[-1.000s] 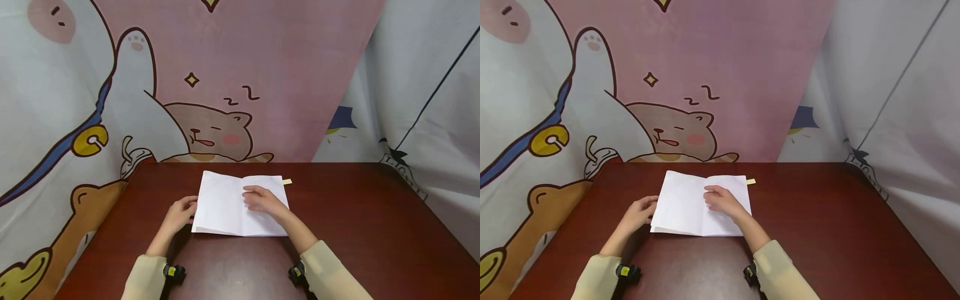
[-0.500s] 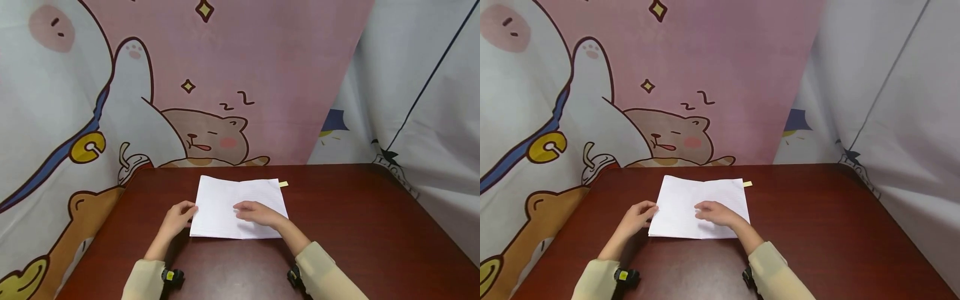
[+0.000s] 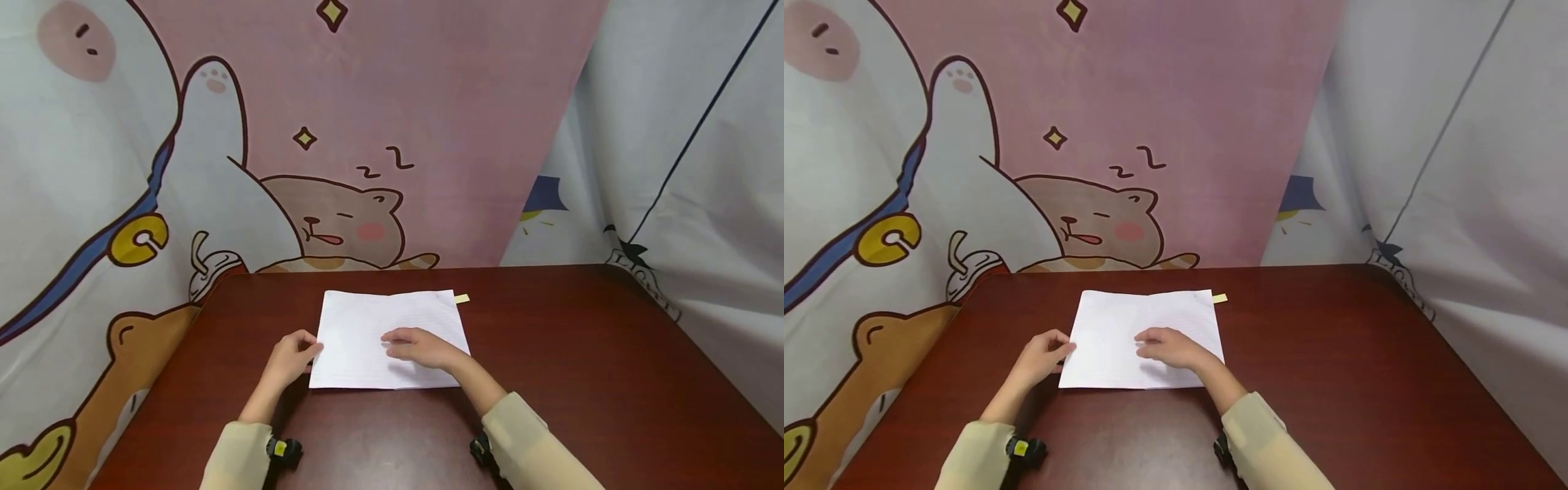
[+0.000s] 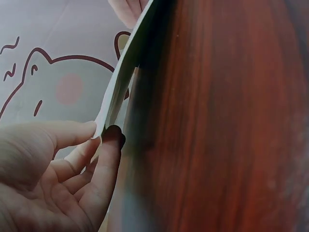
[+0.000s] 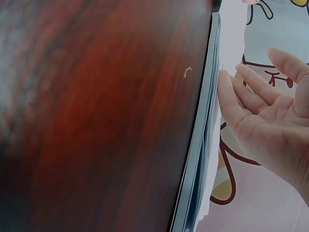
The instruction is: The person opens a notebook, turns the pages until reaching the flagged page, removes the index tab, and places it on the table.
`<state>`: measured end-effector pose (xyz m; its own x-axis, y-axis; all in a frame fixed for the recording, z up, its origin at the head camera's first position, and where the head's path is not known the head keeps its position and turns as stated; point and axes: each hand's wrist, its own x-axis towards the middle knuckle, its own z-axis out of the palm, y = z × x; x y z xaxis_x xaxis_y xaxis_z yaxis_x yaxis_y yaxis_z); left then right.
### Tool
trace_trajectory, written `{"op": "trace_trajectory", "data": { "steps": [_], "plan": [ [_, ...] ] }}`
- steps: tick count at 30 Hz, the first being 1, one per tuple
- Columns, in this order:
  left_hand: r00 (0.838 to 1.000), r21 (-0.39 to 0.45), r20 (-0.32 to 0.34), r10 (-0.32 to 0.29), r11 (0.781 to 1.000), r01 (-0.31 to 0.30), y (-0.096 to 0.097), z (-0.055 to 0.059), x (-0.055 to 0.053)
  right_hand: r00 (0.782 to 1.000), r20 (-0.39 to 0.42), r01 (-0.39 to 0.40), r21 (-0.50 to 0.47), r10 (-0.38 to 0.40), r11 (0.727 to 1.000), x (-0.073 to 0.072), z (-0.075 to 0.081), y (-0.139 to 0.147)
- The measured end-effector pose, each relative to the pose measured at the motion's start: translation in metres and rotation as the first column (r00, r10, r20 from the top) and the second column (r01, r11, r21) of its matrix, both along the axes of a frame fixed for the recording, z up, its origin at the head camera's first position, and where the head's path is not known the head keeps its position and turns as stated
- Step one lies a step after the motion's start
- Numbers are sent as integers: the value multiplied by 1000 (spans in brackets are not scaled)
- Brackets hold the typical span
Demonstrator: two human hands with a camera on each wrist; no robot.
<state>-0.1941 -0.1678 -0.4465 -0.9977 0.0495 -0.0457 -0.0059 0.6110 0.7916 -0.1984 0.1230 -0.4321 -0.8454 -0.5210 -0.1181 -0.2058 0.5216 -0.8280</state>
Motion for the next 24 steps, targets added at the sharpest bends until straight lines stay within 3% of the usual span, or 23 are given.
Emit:
{"op": "trace_trajectory", "data": {
  "steps": [8, 14, 19, 24],
  "plan": [
    [999, 4, 37, 22, 1000, -22, 0, -1, -2, 1000, 10, 6, -17, -5, 1000, -2, -4, 0],
    [998, 12, 63, 27, 1000, -28, 2, -5, -5, 995, 99, 47, -159, -31, 986, -5, -8, 6],
    [994, 72, 109, 10, 997, -18, 1, -8, -7, 983, 12, 180, -186, -181, 966, -11, -9, 25],
    [991, 87, 135, 5, 996, -17, 1, -8, -9, 920, -74, 375, -118, -385, 919, -21, -8, 55]
  ]
}}
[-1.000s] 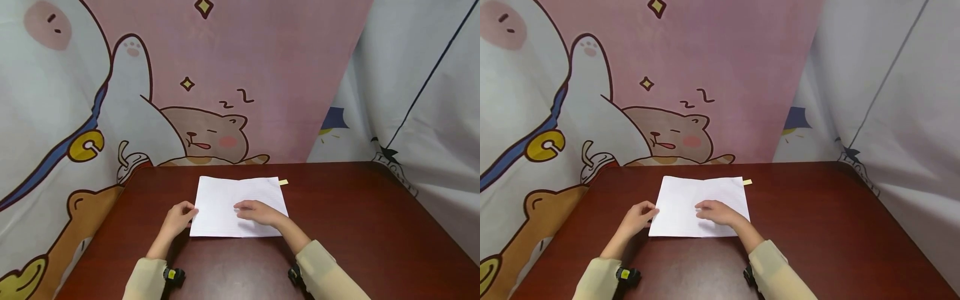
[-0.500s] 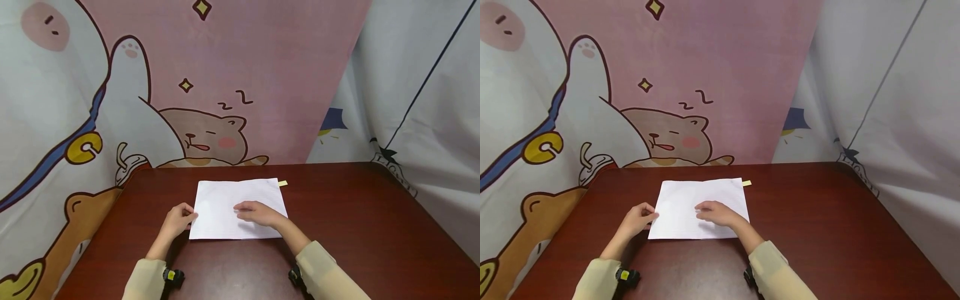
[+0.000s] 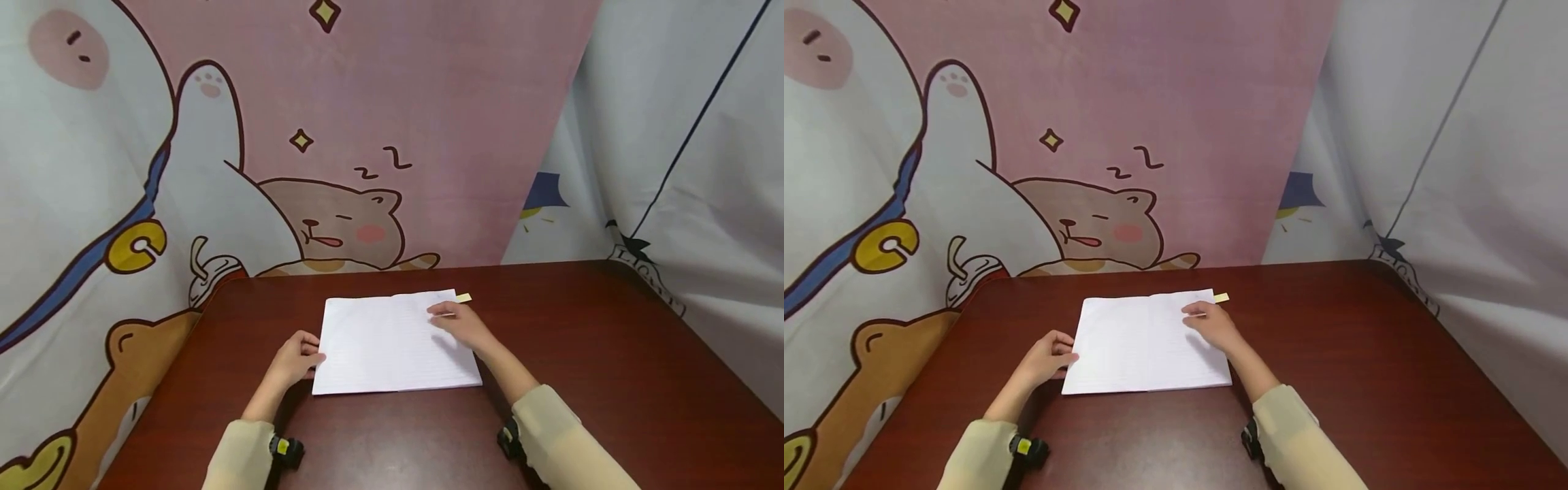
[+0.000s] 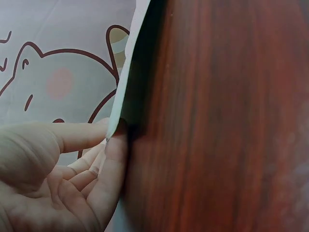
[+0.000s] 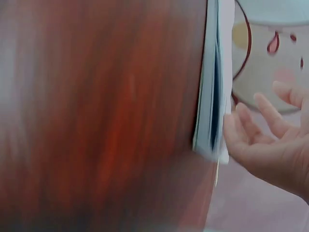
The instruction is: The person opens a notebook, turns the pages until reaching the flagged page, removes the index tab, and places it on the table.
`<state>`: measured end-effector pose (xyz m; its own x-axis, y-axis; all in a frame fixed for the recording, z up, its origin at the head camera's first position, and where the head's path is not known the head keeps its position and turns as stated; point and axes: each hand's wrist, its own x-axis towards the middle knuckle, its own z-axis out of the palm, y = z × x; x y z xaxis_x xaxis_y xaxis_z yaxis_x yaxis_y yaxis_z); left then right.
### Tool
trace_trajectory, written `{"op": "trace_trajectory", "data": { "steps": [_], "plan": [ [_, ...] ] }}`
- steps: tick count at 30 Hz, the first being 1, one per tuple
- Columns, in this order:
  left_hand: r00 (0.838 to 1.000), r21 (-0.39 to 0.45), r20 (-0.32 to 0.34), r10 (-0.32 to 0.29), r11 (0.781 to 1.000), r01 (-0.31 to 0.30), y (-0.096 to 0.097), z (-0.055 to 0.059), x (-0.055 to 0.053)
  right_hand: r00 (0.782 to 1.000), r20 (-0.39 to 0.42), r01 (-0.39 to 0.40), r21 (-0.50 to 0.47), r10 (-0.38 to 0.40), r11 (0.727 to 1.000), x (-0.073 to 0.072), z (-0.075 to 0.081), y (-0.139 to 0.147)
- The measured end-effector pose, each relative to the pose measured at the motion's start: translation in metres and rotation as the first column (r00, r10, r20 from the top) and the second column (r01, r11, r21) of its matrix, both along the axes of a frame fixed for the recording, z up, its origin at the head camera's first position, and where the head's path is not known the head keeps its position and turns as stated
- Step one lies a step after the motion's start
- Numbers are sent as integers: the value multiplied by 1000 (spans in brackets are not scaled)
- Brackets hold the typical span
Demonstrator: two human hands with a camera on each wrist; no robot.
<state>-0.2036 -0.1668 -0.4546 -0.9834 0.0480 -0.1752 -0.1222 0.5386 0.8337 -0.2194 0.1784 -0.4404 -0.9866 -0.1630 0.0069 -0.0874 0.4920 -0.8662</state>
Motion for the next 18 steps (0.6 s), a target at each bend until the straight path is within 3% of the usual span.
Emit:
{"op": "trace_trajectory", "data": {
  "steps": [4, 9, 18],
  "plan": [
    [1000, 9, 6, -7, 1000, 7, 1, 1, -2, 991, 96, 88, 50, -92, 995, -7, 2, 26],
    [1000, 28, 17, -15, 999, 14, 1, 0, -3, 971, 229, 67, 1, -66, 998, -13, -3, 44],
    [999, 55, 21, -24, 998, 22, 0, 0, -1, 984, 177, -26, 80, 11, 996, -14, -10, 49]
  ]
}}
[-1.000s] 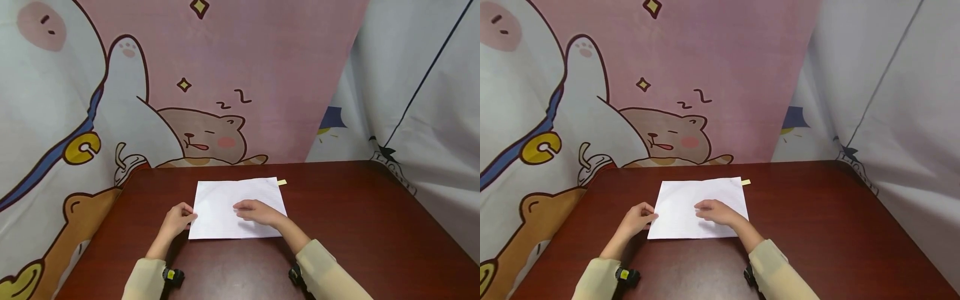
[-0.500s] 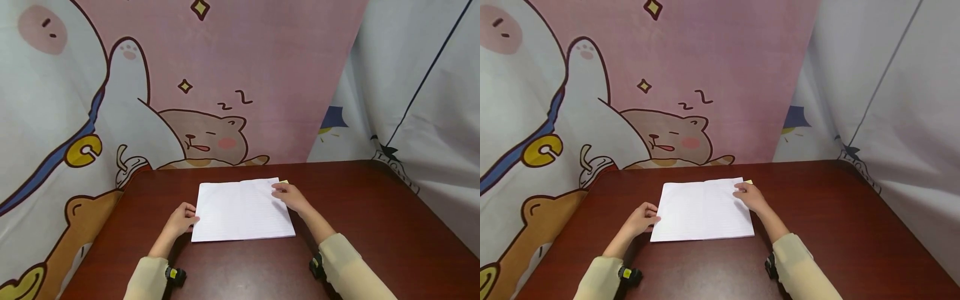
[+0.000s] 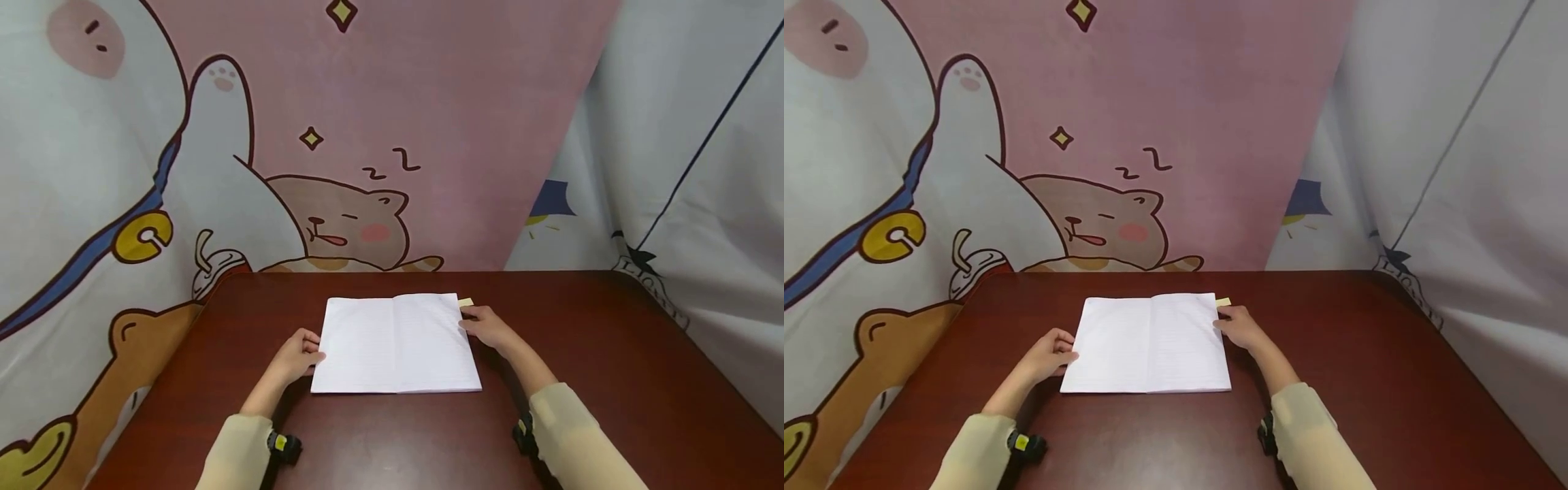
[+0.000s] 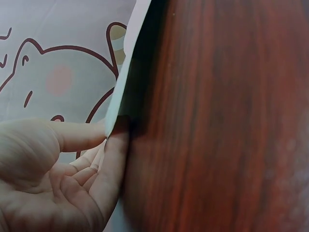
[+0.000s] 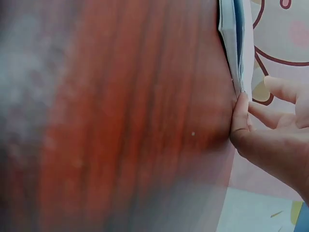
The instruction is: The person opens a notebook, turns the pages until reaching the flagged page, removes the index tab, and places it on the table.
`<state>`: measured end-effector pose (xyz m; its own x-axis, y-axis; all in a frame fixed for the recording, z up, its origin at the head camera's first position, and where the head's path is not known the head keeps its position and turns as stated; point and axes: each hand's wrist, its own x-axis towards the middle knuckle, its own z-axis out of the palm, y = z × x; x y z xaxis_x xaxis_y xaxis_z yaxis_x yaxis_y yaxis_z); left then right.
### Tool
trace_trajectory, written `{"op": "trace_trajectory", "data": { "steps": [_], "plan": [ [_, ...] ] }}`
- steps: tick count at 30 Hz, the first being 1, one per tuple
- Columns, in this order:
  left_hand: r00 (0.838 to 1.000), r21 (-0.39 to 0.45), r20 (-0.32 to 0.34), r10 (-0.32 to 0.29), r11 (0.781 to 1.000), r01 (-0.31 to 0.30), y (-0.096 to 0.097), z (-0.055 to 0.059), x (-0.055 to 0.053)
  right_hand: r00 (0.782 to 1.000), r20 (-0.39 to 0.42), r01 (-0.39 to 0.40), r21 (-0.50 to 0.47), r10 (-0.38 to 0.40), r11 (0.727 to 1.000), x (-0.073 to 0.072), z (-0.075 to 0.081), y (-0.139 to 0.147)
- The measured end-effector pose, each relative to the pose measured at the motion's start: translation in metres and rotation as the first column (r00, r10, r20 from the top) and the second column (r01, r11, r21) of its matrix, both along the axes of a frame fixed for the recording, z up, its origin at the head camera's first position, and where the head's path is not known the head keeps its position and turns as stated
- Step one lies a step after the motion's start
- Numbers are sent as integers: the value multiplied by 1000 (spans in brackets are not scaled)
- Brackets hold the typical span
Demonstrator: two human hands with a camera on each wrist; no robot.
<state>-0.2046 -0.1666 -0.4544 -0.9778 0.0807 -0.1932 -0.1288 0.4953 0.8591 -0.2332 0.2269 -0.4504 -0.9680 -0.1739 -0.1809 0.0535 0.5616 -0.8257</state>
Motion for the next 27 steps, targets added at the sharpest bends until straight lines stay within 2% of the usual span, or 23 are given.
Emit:
{"op": "trace_trajectory", "data": {
  "steps": [4, 9, 19, 27],
  "plan": [
    [1000, 3, 3, -2, 1000, 1, -4, 1, 1, 1000, -5, -22, -9, 22, 1000, -1, -1, -2],
    [1000, 24, -12, 13, 1000, -12, -4, 0, 0, 1000, -18, -13, 6, 13, 1000, -2, 1, -1],
    [1000, 43, -19, 15, 999, -14, -1, -3, -5, 998, 26, 53, -11, -53, 999, -4, 4, 5],
    [1000, 47, -5, 27, 999, -27, -3, -3, -3, 996, 73, 47, -49, -43, 998, -1, 3, 3]
  ]
}}
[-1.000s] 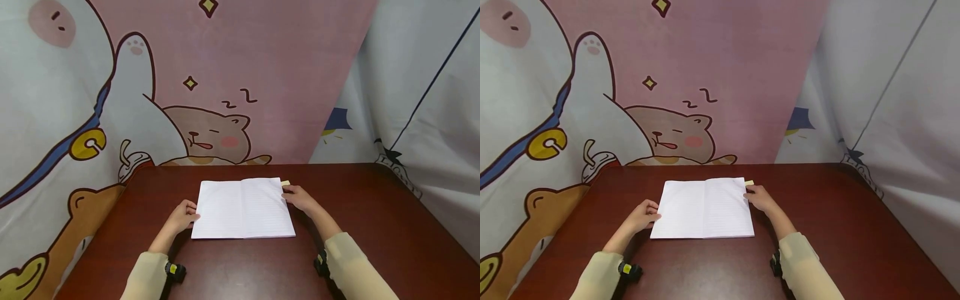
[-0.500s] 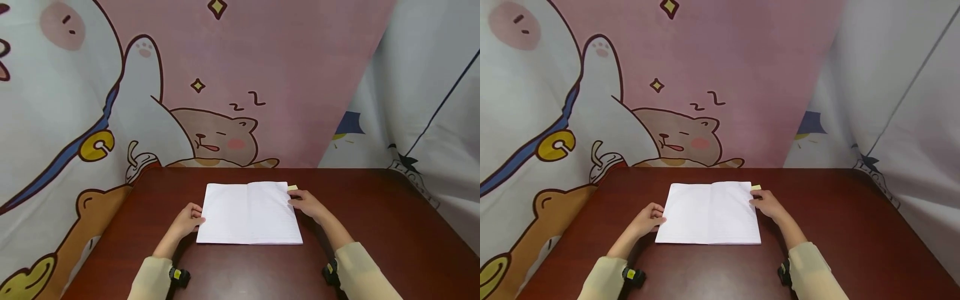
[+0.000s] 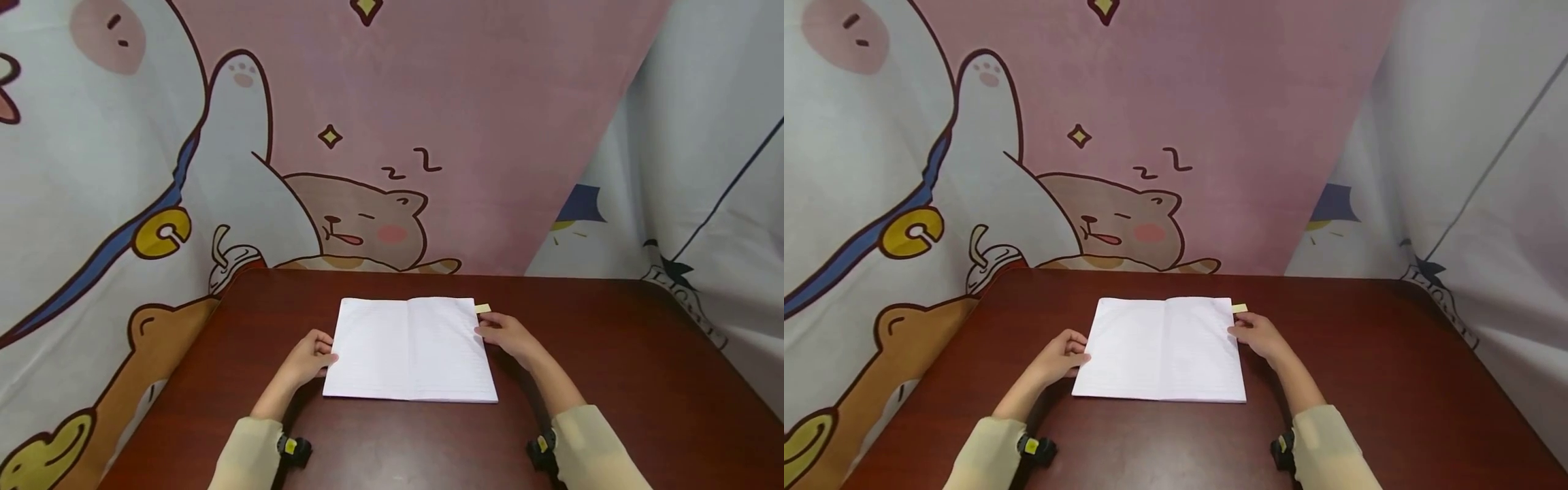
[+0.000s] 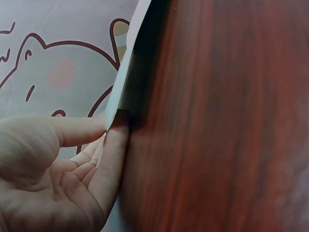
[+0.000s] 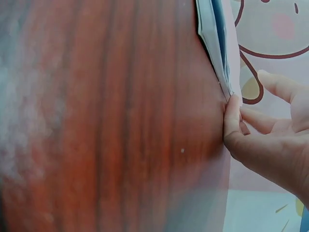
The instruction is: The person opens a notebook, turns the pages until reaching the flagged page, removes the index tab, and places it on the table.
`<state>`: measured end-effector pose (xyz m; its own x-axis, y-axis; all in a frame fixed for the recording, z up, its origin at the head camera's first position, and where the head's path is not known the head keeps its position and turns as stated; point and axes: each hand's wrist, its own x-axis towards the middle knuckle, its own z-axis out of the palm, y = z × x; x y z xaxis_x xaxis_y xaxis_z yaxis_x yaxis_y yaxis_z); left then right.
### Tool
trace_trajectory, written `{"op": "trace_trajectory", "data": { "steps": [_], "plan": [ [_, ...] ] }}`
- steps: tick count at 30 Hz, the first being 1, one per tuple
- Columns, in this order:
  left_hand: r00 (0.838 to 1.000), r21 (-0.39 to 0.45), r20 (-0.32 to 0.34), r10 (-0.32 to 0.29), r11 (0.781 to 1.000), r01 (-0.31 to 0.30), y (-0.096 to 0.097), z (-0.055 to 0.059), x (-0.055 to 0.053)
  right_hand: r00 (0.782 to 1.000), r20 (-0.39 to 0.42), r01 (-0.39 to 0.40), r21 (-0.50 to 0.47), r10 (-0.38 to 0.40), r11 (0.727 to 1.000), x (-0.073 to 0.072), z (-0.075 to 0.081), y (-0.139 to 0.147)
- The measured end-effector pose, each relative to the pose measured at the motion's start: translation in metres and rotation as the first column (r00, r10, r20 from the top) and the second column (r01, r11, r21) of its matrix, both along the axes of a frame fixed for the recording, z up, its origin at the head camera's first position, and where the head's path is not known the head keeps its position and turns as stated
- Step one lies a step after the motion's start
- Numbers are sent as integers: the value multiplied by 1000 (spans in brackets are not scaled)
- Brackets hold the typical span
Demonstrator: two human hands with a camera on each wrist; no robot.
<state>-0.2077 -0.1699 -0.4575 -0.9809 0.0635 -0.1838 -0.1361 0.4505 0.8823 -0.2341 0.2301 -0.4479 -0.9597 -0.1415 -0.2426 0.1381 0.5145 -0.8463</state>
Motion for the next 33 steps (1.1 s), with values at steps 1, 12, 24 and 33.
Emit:
{"op": "trace_trajectory", "data": {
  "steps": [1, 12, 24, 33],
  "plan": [
    [1000, 9, 0, 2, 1000, -2, 0, 0, 0, 1000, -1, 0, -3, 0, 1000, 0, 1, 0],
    [1000, 33, -12, -1, 999, 2, 0, -3, 2, 1000, 7, -1, -39, 2, 999, 2, -1, 0],
    [1000, 40, -22, -11, 999, 12, -1, -4, 1, 996, -48, 61, -150, -69, 987, 3, 3, -11],
    [1000, 33, -25, -6, 999, 7, -1, -2, 3, 985, -94, 115, -275, -146, 955, 3, 10, -19]
  ]
}}
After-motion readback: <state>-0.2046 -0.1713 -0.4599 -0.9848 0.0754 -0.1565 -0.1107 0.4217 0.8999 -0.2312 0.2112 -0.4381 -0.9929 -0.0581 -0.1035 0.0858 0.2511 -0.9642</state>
